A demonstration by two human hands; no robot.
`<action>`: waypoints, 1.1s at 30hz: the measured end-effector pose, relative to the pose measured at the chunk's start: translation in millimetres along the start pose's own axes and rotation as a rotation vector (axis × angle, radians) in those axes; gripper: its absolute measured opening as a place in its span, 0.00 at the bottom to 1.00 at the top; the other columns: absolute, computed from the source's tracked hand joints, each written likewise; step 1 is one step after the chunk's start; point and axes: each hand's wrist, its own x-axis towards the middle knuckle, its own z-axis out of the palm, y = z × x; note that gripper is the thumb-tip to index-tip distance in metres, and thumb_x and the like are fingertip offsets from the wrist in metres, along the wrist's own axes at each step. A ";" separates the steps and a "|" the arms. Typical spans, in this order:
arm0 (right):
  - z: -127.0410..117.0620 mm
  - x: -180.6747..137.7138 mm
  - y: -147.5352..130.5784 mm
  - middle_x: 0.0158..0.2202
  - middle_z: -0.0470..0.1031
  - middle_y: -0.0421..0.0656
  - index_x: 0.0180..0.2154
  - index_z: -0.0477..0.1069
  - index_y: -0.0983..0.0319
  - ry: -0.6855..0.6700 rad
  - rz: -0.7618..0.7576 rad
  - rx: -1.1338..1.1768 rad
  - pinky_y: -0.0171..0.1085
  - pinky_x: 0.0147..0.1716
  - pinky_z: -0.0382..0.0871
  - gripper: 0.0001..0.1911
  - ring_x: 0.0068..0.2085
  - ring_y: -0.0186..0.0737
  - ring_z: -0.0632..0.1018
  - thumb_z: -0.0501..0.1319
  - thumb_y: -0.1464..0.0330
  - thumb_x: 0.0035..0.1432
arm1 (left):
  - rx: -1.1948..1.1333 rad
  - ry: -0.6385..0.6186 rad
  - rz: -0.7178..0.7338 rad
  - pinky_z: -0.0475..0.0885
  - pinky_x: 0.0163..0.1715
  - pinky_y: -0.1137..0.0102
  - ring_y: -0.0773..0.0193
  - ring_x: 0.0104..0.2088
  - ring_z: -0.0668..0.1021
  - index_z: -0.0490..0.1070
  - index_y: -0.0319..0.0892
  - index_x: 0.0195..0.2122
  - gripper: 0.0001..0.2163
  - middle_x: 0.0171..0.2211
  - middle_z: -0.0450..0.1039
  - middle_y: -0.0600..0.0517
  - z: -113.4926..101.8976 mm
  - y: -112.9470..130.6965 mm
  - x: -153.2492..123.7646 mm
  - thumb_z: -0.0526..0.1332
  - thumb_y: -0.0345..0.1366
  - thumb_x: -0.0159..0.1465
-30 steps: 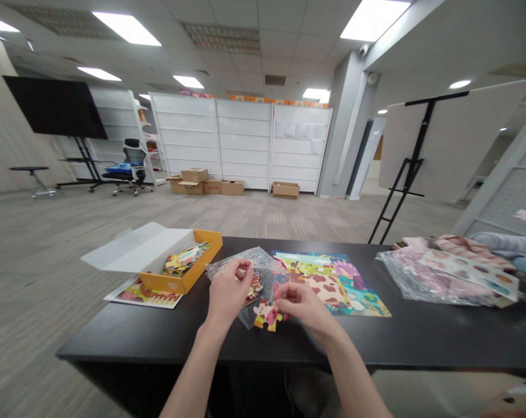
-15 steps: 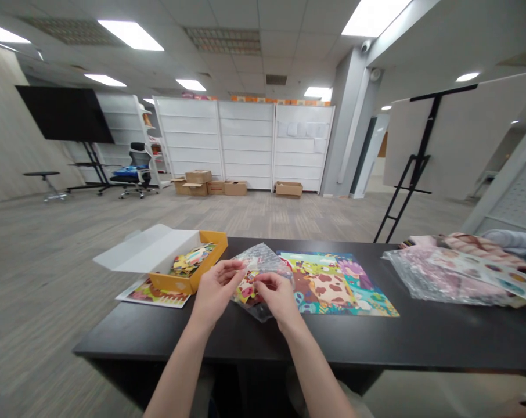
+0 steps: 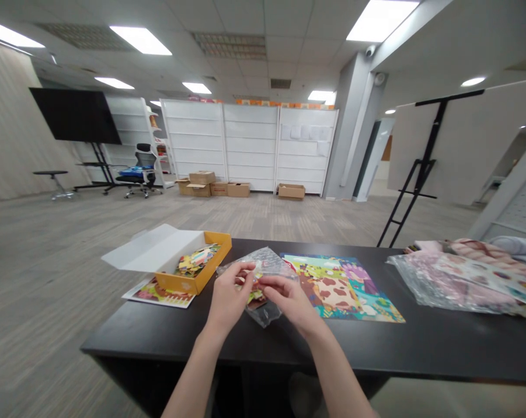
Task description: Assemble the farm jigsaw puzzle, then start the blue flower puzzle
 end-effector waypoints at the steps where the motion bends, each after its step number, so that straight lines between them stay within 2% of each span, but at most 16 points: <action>1: -10.8 -5.1 -4.1 0.42 0.83 0.46 0.42 0.79 0.60 -0.031 0.017 -0.033 0.42 0.48 0.74 0.18 0.45 0.45 0.82 0.69 0.56 0.53 | 0.036 -0.008 0.024 0.77 0.36 0.67 0.62 0.34 0.81 0.76 0.42 0.40 0.08 0.38 0.81 0.49 2.8 0.3 -0.5 0.58 0.37 0.64; 3: -36.6 -12.2 -7.5 0.37 0.82 0.45 0.40 0.79 0.61 0.000 -0.003 -0.129 0.40 0.41 0.75 0.18 0.39 0.43 0.82 0.67 0.54 0.55 | 0.109 -0.025 0.086 0.76 0.39 0.66 0.62 0.35 0.80 0.75 0.43 0.41 0.09 0.40 0.80 0.49 8.7 0.0 -1.6 0.57 0.35 0.64; 6: -82.7 -15.2 -3.1 0.32 0.81 0.44 0.39 0.78 0.61 0.230 -0.020 -0.387 0.38 0.31 0.72 0.18 0.32 0.42 0.80 0.62 0.54 0.59 | 0.187 -0.083 0.180 0.74 0.44 0.64 0.62 0.37 0.79 0.75 0.44 0.43 0.09 0.42 0.79 0.49 16.4 -1.8 -3.0 0.57 0.33 0.65; 9: -126.1 -13.5 4.9 0.33 0.81 0.46 0.35 0.78 0.61 0.531 -0.029 -0.864 0.40 0.36 0.70 0.12 0.34 0.44 0.80 0.59 0.62 0.59 | 0.234 -0.163 0.234 0.73 0.46 0.62 0.59 0.39 0.78 0.75 0.45 0.42 0.07 0.43 0.79 0.49 21.4 -3.9 -2.8 0.60 0.34 0.64; 12: -150.0 -9.7 9.9 0.40 0.81 0.50 0.36 0.79 0.62 0.595 0.046 -1.182 0.40 0.43 0.68 0.11 0.43 0.47 0.80 0.57 0.68 0.61 | 0.253 -0.228 0.243 0.72 0.47 0.61 0.58 0.40 0.78 0.75 0.46 0.42 0.07 0.42 0.78 0.50 24.9 -5.3 -2.6 0.64 0.35 0.62; 14: -152.7 -5.8 11.6 0.44 0.80 0.51 0.40 0.80 0.63 0.579 0.106 -1.285 0.39 0.45 0.67 0.12 0.47 0.48 0.79 0.57 0.68 0.62 | 0.234 -0.267 0.238 0.73 0.46 0.62 0.58 0.41 0.79 0.75 0.46 0.42 0.08 0.41 0.79 0.50 26.7 -6.1 -3.3 0.65 0.35 0.62; 17: -145.7 1.0 13.5 0.48 0.77 0.54 0.45 0.79 0.62 0.546 0.171 -1.379 0.39 0.43 0.66 0.14 0.46 0.48 0.79 0.58 0.66 0.63 | 0.204 -0.315 0.236 0.73 0.45 0.63 0.58 0.42 0.79 0.75 0.46 0.41 0.07 0.41 0.79 0.50 27.0 -8.5 -5.2 0.64 0.34 0.62; 20: -139.8 5.8 15.8 0.46 0.76 0.54 0.41 0.80 0.61 0.507 0.193 -1.421 0.39 0.40 0.65 0.13 0.41 0.46 0.79 0.58 0.64 0.64 | 0.211 -0.333 0.233 0.73 0.47 0.63 0.57 0.44 0.79 0.75 0.45 0.41 0.06 0.42 0.79 0.50 22.1 -13.3 -6.2 0.64 0.34 0.63; 24: -141.7 7.4 19.7 0.40 0.77 0.50 0.35 0.79 0.60 0.538 0.157 -1.378 0.37 0.36 0.63 0.09 0.38 0.44 0.78 0.60 0.66 0.61 | 0.229 -0.369 0.216 0.72 0.50 0.61 0.56 0.46 0.80 0.76 0.45 0.41 0.08 0.43 0.80 0.49 7.9 -18.5 -5.2 0.65 0.34 0.60; 27: -144.8 6.0 22.9 0.33 0.78 0.46 0.30 0.77 0.60 0.555 0.130 -1.310 0.35 0.33 0.61 0.09 0.35 0.41 0.77 0.59 0.71 0.59 | 0.238 -0.383 0.197 0.74 0.45 0.65 0.58 0.42 0.80 0.78 0.45 0.41 0.09 0.41 0.81 0.50 -1.3 -19.6 -4.2 0.67 0.36 0.58; 29: -146.4 4.5 24.4 0.30 0.78 0.45 0.28 0.76 0.60 0.564 0.109 -1.261 0.35 0.32 0.61 0.08 0.34 0.41 0.77 0.59 0.72 0.57 | 0.262 -0.370 0.159 0.74 0.39 0.68 0.61 0.35 0.80 0.78 0.45 0.38 0.07 0.36 0.81 0.52 -3.6 -19.4 -3.6 0.66 0.37 0.58; 31: -147.9 2.8 25.2 0.30 0.79 0.45 0.28 0.75 0.61 0.572 0.091 -1.234 0.36 0.32 0.62 0.08 0.33 0.41 0.77 0.58 0.72 0.56 | 0.283 -0.334 0.111 0.72 0.34 0.70 0.64 0.29 0.78 0.79 0.45 0.37 0.06 0.31 0.80 0.53 -2.7 -18.3 -2.7 0.63 0.37 0.60; 33: -149.1 1.0 25.1 0.29 0.79 0.45 0.28 0.74 0.61 0.580 0.063 -1.158 0.36 0.34 0.64 0.07 0.33 0.42 0.78 0.58 0.73 0.55 | 0.273 -0.256 0.077 0.71 0.32 0.70 0.64 0.27 0.77 0.78 0.45 0.37 0.07 0.29 0.79 0.54 0.2 -16.0 -1.3 0.61 0.38 0.62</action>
